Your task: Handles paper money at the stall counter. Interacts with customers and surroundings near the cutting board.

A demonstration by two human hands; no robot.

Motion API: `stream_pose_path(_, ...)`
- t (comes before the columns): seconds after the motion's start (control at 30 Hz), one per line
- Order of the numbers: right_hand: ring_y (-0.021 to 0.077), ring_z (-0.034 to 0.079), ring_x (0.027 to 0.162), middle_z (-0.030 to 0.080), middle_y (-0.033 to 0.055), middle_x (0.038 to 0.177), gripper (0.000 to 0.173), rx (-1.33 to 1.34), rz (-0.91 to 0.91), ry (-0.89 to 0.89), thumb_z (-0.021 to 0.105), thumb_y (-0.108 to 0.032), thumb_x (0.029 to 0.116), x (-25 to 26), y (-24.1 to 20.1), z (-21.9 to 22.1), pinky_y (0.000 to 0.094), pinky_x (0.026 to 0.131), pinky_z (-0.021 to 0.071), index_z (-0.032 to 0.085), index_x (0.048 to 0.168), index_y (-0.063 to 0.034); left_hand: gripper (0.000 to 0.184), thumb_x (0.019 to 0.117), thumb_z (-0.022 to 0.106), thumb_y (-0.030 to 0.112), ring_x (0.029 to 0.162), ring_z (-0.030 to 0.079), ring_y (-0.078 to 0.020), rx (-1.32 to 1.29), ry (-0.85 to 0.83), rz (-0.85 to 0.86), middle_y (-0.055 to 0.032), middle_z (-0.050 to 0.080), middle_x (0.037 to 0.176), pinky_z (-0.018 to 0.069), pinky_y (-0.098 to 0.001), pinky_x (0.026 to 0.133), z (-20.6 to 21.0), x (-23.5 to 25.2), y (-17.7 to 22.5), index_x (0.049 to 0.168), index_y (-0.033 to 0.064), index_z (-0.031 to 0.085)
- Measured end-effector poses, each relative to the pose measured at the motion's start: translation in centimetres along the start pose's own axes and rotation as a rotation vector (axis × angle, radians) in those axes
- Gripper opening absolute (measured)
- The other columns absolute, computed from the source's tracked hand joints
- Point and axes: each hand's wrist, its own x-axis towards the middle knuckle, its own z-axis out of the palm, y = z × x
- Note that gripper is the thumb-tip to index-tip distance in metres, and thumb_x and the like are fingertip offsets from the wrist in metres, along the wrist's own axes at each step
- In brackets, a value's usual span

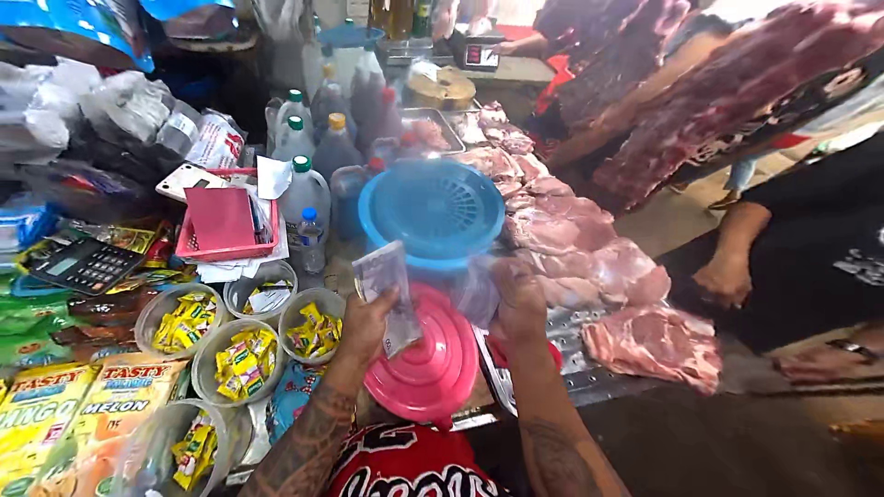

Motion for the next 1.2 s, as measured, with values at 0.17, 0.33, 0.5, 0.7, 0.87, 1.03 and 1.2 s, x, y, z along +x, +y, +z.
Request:
stream_pose_path(0.17,0.0054,0.075,0.08,0.079,-0.0042,0.092,0.041,-0.192,0.032,-0.316,0.084,-0.007,0.0789,-1.5,0.6,2.2,0.0266,0.076,0.064,0.066,0.116,-0.0028,0.04,0.0809,0.067,-0.016,0.085,0.072,-0.0068,0.132,-0.035,0.066,-0.0023,0.074,0.094,0.0625,-0.0263,0.079,1.0,-0.1,-1.1,0.117,-0.0029,0.056)
stream_pose_path(0.33,0.0034,0.071,0.078,0.075,-0.0068,0.083,0.014,-0.129,-0.05,0.005,0.064,-0.015,0.0992,-0.2,0.9,0.8,0.0266,0.077,0.0618,0.073,0.088,-0.014,0.023,0.0978,0.057,-0.004,0.087,0.073,-0.0119,0.068,-0.087,0.016,-0.0064,0.073,0.096,0.0625,-0.0306,0.083,0.2,-0.4,-0.7,0.12,-0.0045,0.056)
stream_pose_path(0.5,-0.0035,0.067,0.074,0.073,-0.015,0.082,0.016,-0.133,-0.028,-0.166,0.08,-0.04,0.0874,-0.6,0.5,1.0,0.0188,0.071,0.0584,0.074,0.086,-0.0249,0.037,0.088,0.067,-0.011,0.089,0.073,-0.0107,0.065,-0.027,0.06,-0.0059,0.072,0.098,0.0627,-0.0292,0.083,0.1,0.2,-0.5,0.122,-0.0052,0.053)
stream_pose_path(0.7,0.0034,0.074,0.078,0.078,-0.0053,0.086,0.011,-0.193,-0.013,-0.224,0.08,-0.007,0.0844,-1.4,1.8,2.0,0.0254,0.076,0.0635,0.076,0.094,-0.0079,0.03,0.0849,0.068,-0.011,0.085,0.072,-0.0048,0.164,-0.036,0.082,-0.0005,0.074,0.091,0.0623,-0.0251,0.08,0.3,-0.3,-1.1,0.112,-0.002,0.06)
stream_pose_path(0.87,0.0054,0.073,0.079,0.077,-0.0027,0.085,0.016,0.036,0.024,-0.051,0.068,-0.026,0.0985,0.3,0.3,1.2,0.0269,0.078,0.0632,0.075,0.091,-0.0135,0.018,0.0986,0.05,-0.007,0.081,0.075,-0.0159,-0.021,-0.036,-0.002,-0.0086,0.075,0.089,0.064,-0.0333,0.077,-0.6,0.0,0.0,0.114,-0.0037,0.057)
stream_pose_path(1.03,0.005,0.075,0.082,0.079,-0.0052,0.092,0.018,-0.069,-0.008,-0.244,0.085,-0.01,0.0798,-1.0,0.9,2.3,0.0269,0.077,0.0643,0.076,0.095,-0.0148,0.03,0.0793,0.073,-0.008,0.081,0.072,-0.0026,0.231,-0.041,0.131,0.0021,0.074,0.087,0.0623,-0.0237,0.077,0.5,-0.1,-1.0,0.106,-0.0003,0.063)
stream_pose_path(1.2,0.0096,0.074,0.078,0.076,-0.0003,0.088,0.033,0.081,0.008,-0.019,0.084,-0.006,0.0797,0.3,-0.6,0.7,0.0295,0.076,0.0643,0.06,0.103,-0.0106,0.019,0.1084,0.044,0.009,0.077,0.074,-0.0159,0.026,-0.027,0.02,-0.0072,0.074,0.086,0.0643,-0.0337,0.074,-0.2,0.3,-0.8,0.116,-0.0035,0.056)
